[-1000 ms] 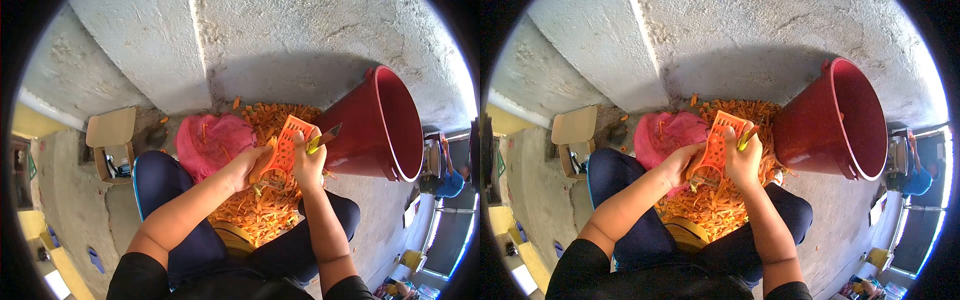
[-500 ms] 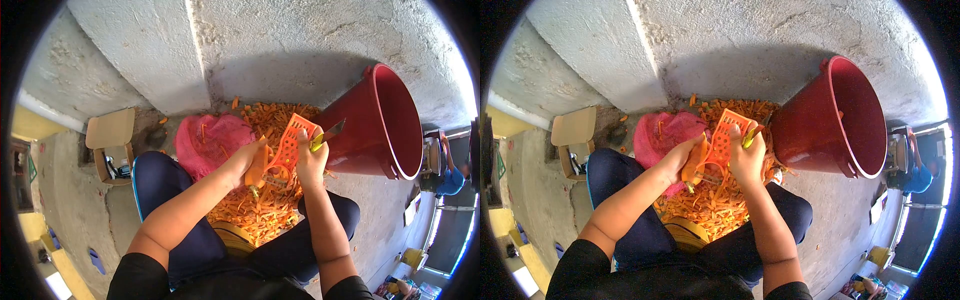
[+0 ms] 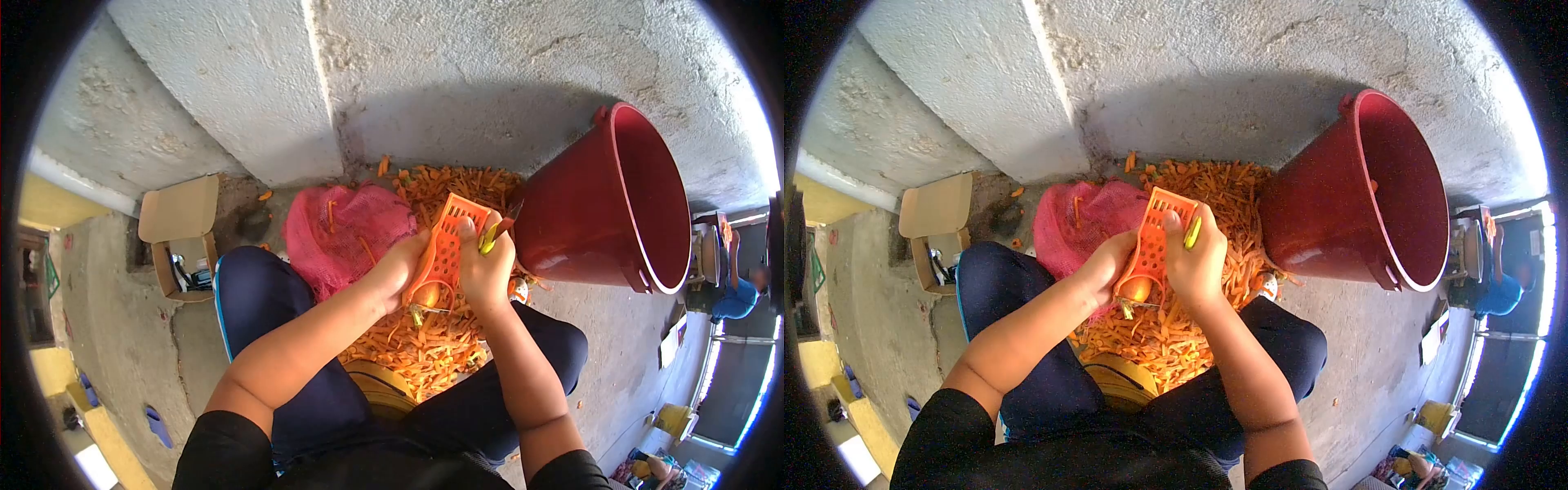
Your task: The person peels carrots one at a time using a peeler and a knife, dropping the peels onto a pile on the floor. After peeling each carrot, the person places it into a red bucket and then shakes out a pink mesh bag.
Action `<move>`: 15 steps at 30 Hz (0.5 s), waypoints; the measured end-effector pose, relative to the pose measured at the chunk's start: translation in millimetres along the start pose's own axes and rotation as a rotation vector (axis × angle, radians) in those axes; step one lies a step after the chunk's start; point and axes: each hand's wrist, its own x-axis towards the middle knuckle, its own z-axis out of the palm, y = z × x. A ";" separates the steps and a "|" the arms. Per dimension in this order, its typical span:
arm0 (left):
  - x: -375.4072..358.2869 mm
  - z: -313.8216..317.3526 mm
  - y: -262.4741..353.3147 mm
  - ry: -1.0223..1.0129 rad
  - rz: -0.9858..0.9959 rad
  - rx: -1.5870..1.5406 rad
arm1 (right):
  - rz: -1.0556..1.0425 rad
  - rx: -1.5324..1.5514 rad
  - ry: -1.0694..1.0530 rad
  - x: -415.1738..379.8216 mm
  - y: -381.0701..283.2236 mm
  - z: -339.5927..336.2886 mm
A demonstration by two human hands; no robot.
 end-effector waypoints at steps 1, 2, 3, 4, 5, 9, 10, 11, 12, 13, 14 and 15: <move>3.5 -1.3 -1.2 -0.002 0.014 -0.008 | 0.003 -0.003 -0.006 1.2 1.1 0.9; 5.2 -2.1 -1.0 -0.004 0.028 -0.016 | 0.005 -0.007 -0.011 2.8 3.3 2.1; 3.7 -1.0 1.4 -0.029 -0.011 0.034 | 0.007 -0.011 -0.015 5.6 6.5 2.7; 1.0 0.8 4.4 -0.056 -0.052 0.083 | 0.012 -0.019 0.051 10.0 15.6 2.7; -1.0 1.2 6.4 -0.083 -0.093 0.132 | 0.018 -0.027 0.118 16.7 29.4 1.2; -6.3 -8.6 -14.4 -0.191 -0.093 0.195 | 0.225 -0.237 0.398 61.5 60.3 -42.2; -5.4 -10.0 -14.2 -0.181 -0.109 0.150 | 0.246 -0.082 0.418 63.1 62.9 -48.6; -4.9 -11.3 -13.1 -0.169 -0.123 0.104 | 0.264 0.074 0.435 64.0 63.6 -50.4; -5.6 -10.7 -8.0 -0.095 -0.155 0.074 | 0.232 0.066 0.393 62.3 59.2 -47.7; -6.8 -7.8 -4.5 -0.042 -0.194 0.044 | 0.201 0.058 0.352 57.3 50.4 -43.0; -8.2 -4.4 -1.6 0.011 -0.233 0.013 | 0.170 0.049 0.310 52.1 41.8 -37.9; -9.0 -3.5 -0.1 0.066 -0.271 -0.018 | 0.131 0.097 0.259 47.5 34.9 -32.0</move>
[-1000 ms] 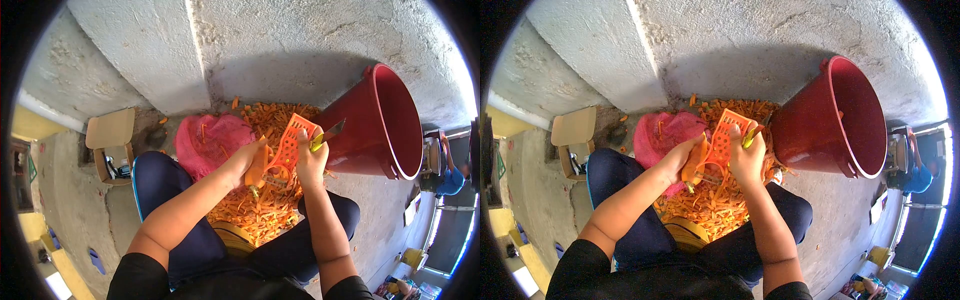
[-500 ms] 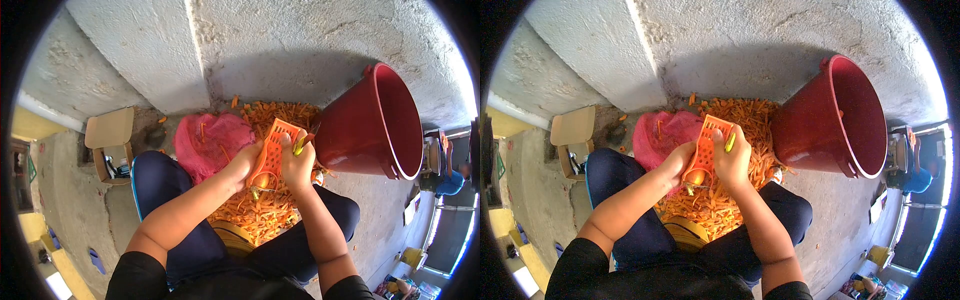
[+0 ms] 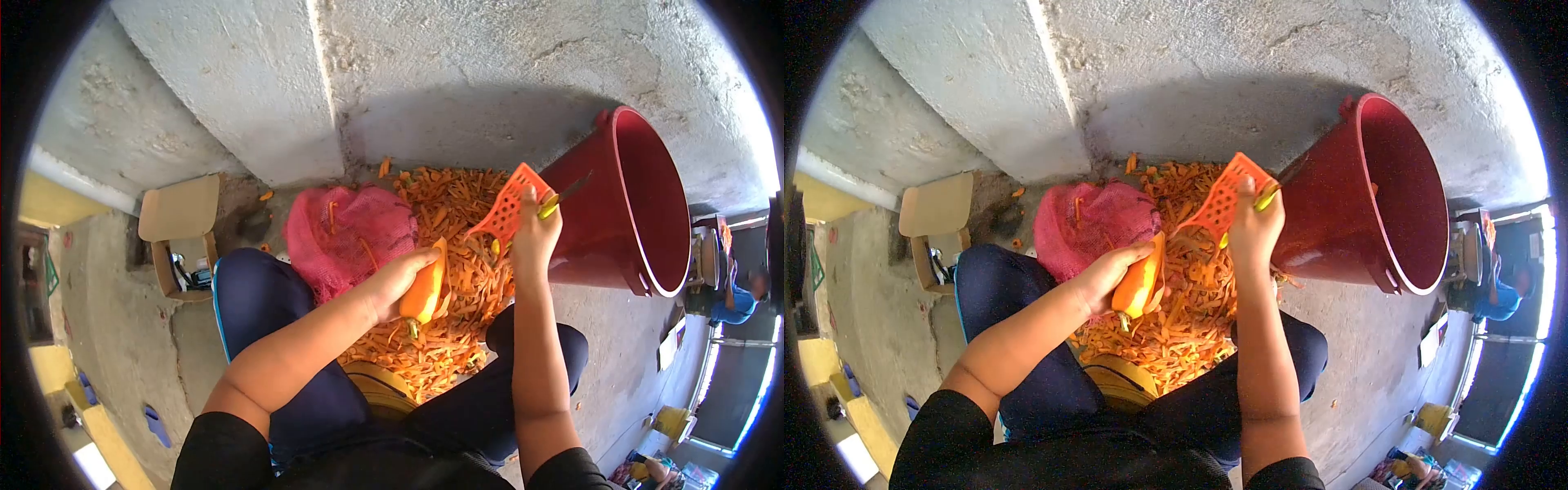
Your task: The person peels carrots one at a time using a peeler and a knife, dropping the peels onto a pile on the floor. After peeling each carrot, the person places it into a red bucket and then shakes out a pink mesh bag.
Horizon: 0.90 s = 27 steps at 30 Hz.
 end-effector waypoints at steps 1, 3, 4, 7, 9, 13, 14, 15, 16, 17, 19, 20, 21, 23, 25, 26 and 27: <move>2.4 -4.4 0.3 -0.099 0.032 0.057 | 0.035 0.049 -0.069 -8.2 -9.9 3.4; -0.1 -5.1 6.2 -0.107 0.050 0.129 | 0.059 0.086 -0.172 -23.2 -17.2 9.5; -1.1 -4.2 8.2 -0.113 0.057 0.165 | 0.025 0.073 -0.237 -30.0 -19.4 10.9; 16.2 -8.2 2.6 -0.048 0.172 0.045 | 0.027 0.057 -0.319 -51.1 -29.2 18.1; 12.5 -3.4 2.5 -0.033 0.165 -0.018 | 0.037 0.026 -0.345 -57.6 -27.3 19.3; 9.9 1.8 -0.4 -0.003 0.198 -0.038 | -0.089 -0.055 -0.339 -64.7 -29.2 21.2; 8.2 3.7 -0.7 0.011 0.200 -0.034 | -0.087 -0.063 -0.328 -65.1 -27.5 20.9; 4.0 7.9 0.3 0.024 0.202 -0.029 | -0.085 -0.070 -0.315 -65.2 -25.2 20.4; 1.4 9.9 0.6 0.038 0.204 -0.024 | -0.097 -0.106 -0.261 -63.2 -22.4 19.3; 0.2 8.3 -0.3 0.014 0.160 0.054 | -0.108 -0.142 -0.207 -58.1 -18.7 17.0; -2.3 3.8 -2.1 -0.038 0.074 0.212 | -0.121 -0.147 -0.060 -37.4 -9.2 11.1; -0.7 1.4 -6.2 -0.130 0.048 0.174 | -0.122 -0.118 0.034 -21.1 -3.4 6.2; 1.8 -2.7 -12.4 -0.219 0.020 0.134 | -0.147 -0.178 0.128 -5.0 2.1 0.6; 3.8 -7.0 -15.2 -0.316 0.004 0.134 | -0.056 -0.107 0.230 10.9 3.3 -11.0; 0.7 -7.0 -8.5 -0.190 0.062 0.286 | 0.028 0.076 0.243 14.4 -2.4 -15.9; -1.8 -5.2 -4.0 -0.127 0.090 0.362 | 0.008 0.069 0.228 13.9 -2.1 -15.3; -6.3 0.7 0.7 0.012 0.081 0.336 | -0.012 0.062 0.212 12.9 -1.8 -14.4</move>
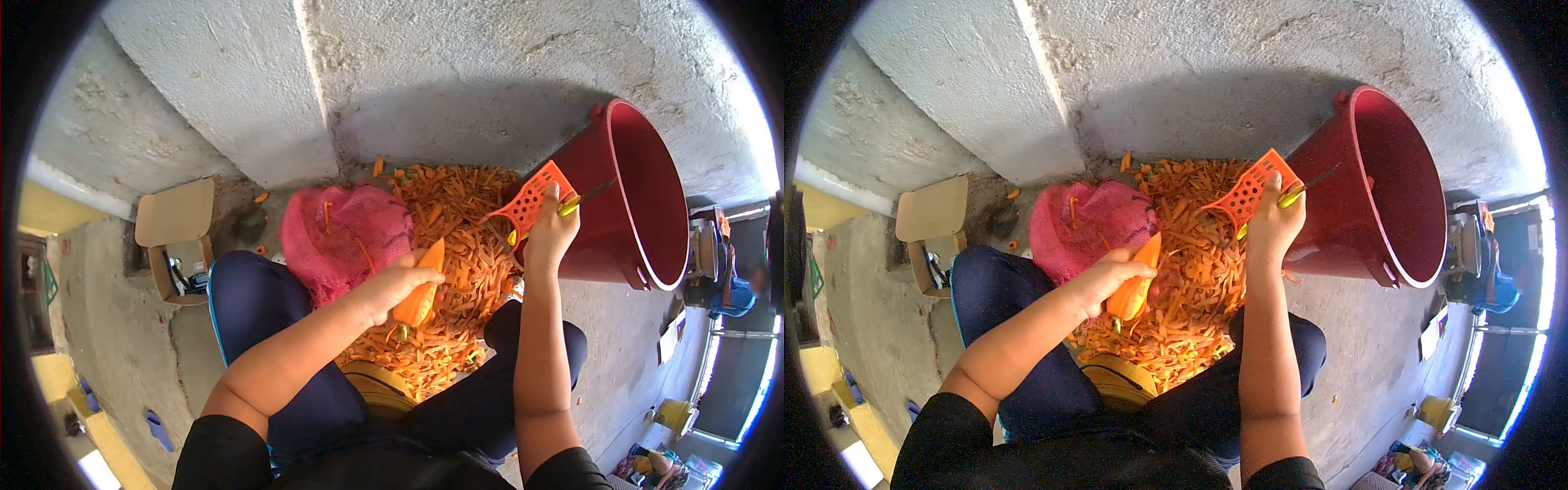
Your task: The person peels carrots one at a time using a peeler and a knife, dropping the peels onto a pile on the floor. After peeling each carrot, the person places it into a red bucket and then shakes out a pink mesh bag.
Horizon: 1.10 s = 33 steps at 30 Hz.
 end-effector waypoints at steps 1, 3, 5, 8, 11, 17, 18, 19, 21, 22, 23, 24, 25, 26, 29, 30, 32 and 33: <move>3.8 -2.1 -0.6 0.015 0.082 0.101 | -0.019 -0.003 -0.016 -1.4 0.6 0.8; 13.1 -8.0 -3.8 0.046 0.247 0.308 | -0.055 -0.030 -0.098 -5.6 4.6 2.5; 13.3 -11.3 -1.8 0.065 0.374 0.627 | -0.103 -0.087 -0.169 -9.1 4.9 2.7; 21.0 -20.7 -5.9 0.101 0.444 0.824 | -0.019 -0.231 -0.395 -14.0 -1.6 -4.6; 27.0 -29.4 -7.2 0.122 0.444 0.780 | 0.146 -0.355 -0.800 -20.3 -7.1 -9.3; 25.3 -31.5 -8.5 0.076 0.519 0.735 | 0.213 -0.421 -1.097 -25.1 -2.4 -19.0; 24.4 -30.8 -7.3 0.088 0.488 0.762 | 0.205 -0.418 -1.094 -25.7 -1.8 -21.1; 22.4 -29.2 -5.2 0.101 0.457 0.790 | 0.198 -0.414 -1.090 -26.9 -0.2 -23.5; 17.6 -25.6 -1.2 0.121 0.406 0.785 | 0.187 -0.429 -1.093 -29.7 6.3 -28.4; 14.5 -23.5 1.0 0.127 0.386 0.754 | 0.182 -0.447 -1.100 -31.3 12.0 -30.9; 13.2 -22.4 2.0 0.133 0.367 0.723 | 0.178 -0.464 -1.106 -32.9 16.0 -33.5; 15.6 -23.1 1.2 0.181 0.477 0.840 | 0.160 -0.471 -1.149 -36.8 16.9 -34.6; 15.9 -22.3 0.3 0.166 0.447 0.815 | 0.142 -0.476 -1.192 -42.9 17.0 -33.4; 15.0 -20.9 0.1 0.152 0.416 0.791 | 0.123 -0.480 -1.236 -47.8 17.6 -31.5; 12.2 -14.1 1.9 0.098 0.363 0.796 | 0.077 -0.494 -1.300 -55.4 22.8 -29.2; 11.6 -12.2 2.1 0.078 0.351 0.809 | 0.090 -0.438 -1.283 -57.5 25.8 -29.5; 8.9 -8.1 3.9 0.049 0.348 0.798 | 0.084 -0.482 -1.314 -57.4 29.3 -30.9; 8.7 -6.7 4.6 0.034 0.346 0.792 | 0.080 -0.504 -1.330 -57.2 30.4 -31.7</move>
